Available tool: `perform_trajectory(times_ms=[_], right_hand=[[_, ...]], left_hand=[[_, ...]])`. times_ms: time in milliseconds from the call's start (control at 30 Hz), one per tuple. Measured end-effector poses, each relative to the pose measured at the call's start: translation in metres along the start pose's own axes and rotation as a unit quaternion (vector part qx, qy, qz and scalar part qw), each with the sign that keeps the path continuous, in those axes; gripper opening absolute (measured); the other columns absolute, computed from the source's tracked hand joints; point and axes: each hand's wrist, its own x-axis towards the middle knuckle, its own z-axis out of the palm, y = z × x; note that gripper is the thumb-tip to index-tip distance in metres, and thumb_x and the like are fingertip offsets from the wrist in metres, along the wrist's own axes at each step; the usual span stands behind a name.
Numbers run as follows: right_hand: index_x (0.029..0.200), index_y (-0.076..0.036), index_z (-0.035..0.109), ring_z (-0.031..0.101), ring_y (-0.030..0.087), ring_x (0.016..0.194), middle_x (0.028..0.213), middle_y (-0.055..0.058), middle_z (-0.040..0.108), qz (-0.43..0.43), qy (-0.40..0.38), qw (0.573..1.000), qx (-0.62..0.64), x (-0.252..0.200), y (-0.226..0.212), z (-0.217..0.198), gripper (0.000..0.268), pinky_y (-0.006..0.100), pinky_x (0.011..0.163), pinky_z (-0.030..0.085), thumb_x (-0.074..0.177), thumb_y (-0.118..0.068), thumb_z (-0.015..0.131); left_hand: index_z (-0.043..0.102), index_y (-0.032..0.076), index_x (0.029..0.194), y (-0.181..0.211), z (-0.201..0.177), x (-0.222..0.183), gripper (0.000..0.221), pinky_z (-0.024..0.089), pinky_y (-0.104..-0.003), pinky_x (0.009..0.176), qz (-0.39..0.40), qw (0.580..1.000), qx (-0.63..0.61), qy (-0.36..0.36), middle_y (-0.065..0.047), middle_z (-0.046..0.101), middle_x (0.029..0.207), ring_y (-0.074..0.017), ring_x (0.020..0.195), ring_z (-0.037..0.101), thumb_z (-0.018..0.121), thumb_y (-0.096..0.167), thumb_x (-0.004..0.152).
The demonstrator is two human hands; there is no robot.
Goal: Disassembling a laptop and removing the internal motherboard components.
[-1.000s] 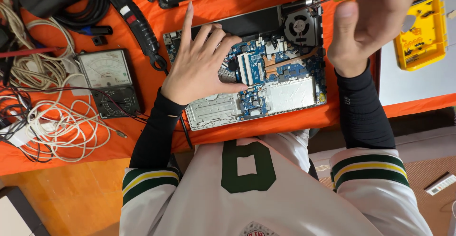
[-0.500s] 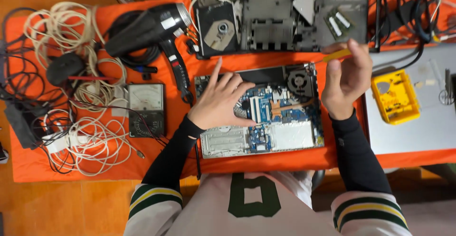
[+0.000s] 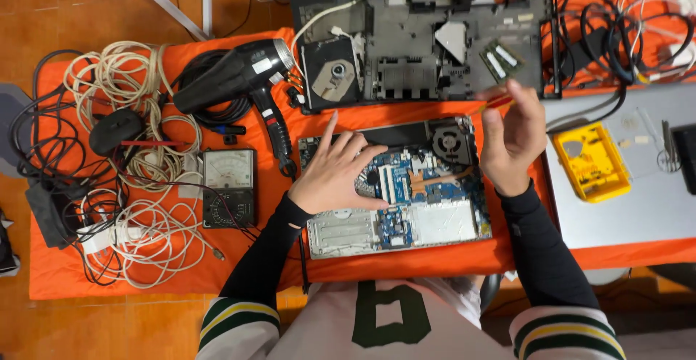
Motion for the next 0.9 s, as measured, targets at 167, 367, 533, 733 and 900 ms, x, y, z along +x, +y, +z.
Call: perform_trajectory(times_ms=[167, 367, 533, 733, 900], right_hand=[[0.151, -0.008, 0.047, 0.06, 0.027, 0.121, 0.134, 0.013, 0.053, -0.045, -0.017, 0.997, -0.061, -0.002, 0.004, -0.005, 0.047, 0.038, 0.105, 0.05, 0.109, 0.0, 0.066], [0.152, -0.01, 0.05, 0.062, 0.021, 0.111, 0.127, 0.009, 0.055, -0.048, -0.019, 0.997, -0.054, -0.002, 0.003, -0.007, 0.046, 0.031, 0.095, 0.05, 0.112, 0.001, 0.07], [0.151, -0.004, 0.042, 0.06, 0.021, 0.112, 0.134, 0.016, 0.057, -0.016, -0.043, 0.998, -0.038, 0.007, -0.009, -0.008, 0.045, 0.033, 0.099, 0.051, 0.109, -0.002, 0.059], [0.154, -0.011, 0.049, 0.062, 0.02, 0.112, 0.123, 0.014, 0.054, -0.057, -0.046, 0.994, -0.076, -0.002, 0.005, -0.014, 0.048, 0.03, 0.094, 0.052, 0.113, -0.003, 0.074], [0.157, -0.009, 0.043, 0.064, 0.023, 0.115, 0.132, 0.016, 0.058, -0.054, -0.054, 0.996, -0.051, 0.007, -0.005, -0.011, 0.047, 0.033, 0.101, 0.056, 0.115, -0.004, 0.062]], left_hand=[[0.06, 0.008, 0.14, 0.004, -0.004, -0.002, 0.103, -0.002, -0.065, 0.123, 0.025, 1.0, 0.003, 0.017, -0.014, 0.057, 0.112, -0.033, 0.125, 0.05, 0.068, 0.085, 0.071], [0.061, 0.011, 0.142, 0.003, -0.005, 0.0, 0.098, 0.0, -0.066, 0.125, 0.016, 1.0, 0.01, 0.013, -0.012, 0.059, 0.115, -0.0306, 0.125, 0.051, 0.07, 0.081, 0.073], [0.062, 0.011, 0.141, 0.003, -0.006, 0.002, 0.098, 0.001, -0.067, 0.124, 0.015, 1.0, 0.01, 0.008, -0.013, 0.058, 0.113, -0.031, 0.122, 0.053, 0.071, 0.081, 0.073], [0.061, 0.01, 0.141, 0.001, -0.002, 0.0, 0.098, 0.002, -0.068, 0.124, 0.026, 0.999, 0.017, 0.022, -0.014, 0.058, 0.116, -0.0324, 0.122, 0.053, 0.071, 0.08, 0.075], [0.061, 0.01, 0.142, 0.0, -0.001, 0.001, 0.099, 0.002, -0.068, 0.124, 0.025, 0.999, 0.017, 0.019, -0.014, 0.058, 0.117, -0.0328, 0.123, 0.053, 0.072, 0.081, 0.074]])
